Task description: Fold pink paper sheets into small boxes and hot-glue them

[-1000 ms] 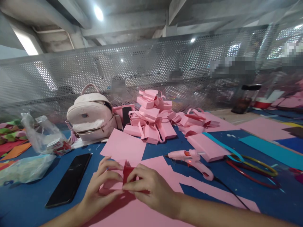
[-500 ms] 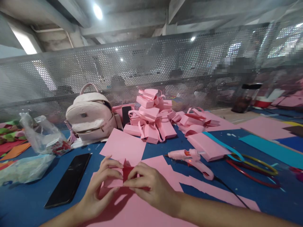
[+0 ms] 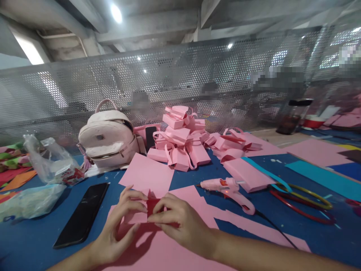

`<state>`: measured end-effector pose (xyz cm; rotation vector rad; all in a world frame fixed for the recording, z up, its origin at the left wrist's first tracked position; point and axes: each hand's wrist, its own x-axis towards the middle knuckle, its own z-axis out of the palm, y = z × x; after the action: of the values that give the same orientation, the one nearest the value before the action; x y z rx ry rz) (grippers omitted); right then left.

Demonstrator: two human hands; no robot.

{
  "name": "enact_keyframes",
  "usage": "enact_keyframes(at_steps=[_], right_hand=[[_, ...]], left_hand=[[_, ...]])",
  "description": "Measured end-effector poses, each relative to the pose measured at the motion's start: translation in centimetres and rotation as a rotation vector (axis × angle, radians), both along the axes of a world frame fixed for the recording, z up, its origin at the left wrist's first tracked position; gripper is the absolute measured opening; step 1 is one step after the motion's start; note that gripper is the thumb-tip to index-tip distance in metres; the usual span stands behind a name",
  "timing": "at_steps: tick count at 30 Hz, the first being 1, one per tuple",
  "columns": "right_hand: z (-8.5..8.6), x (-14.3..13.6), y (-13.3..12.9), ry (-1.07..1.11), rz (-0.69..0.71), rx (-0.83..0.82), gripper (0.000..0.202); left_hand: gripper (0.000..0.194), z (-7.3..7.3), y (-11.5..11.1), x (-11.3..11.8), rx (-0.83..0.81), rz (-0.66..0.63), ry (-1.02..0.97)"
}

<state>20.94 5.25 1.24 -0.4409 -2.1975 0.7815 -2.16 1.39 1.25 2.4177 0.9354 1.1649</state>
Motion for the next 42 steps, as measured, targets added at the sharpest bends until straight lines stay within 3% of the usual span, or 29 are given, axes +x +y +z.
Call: enact_keyframes(at_steps=[10,19,29,42], right_hand=[[0.0,-0.2,-0.1,-0.005,0.005,0.047,0.021],[-0.1,0.0,0.0,0.007,0.020,0.046,0.026],[-0.2,0.0,0.0,-0.008,0.012,0.003,0.027],[-0.5,-0.2,0.4,-0.003,-0.023,-0.013,0.020]], left_hand=[[0.021,-0.7,0.2,0.4,0.084,0.081,0.002],[0.011,-0.6,-0.5,1.1,-0.012,0.138,-0.058],[0.025,0.1,-1.1,0.6,-0.032,0.070,-0.038],[0.023,-0.3,-0.4,0.5,-0.073,0.040,-0.030]])
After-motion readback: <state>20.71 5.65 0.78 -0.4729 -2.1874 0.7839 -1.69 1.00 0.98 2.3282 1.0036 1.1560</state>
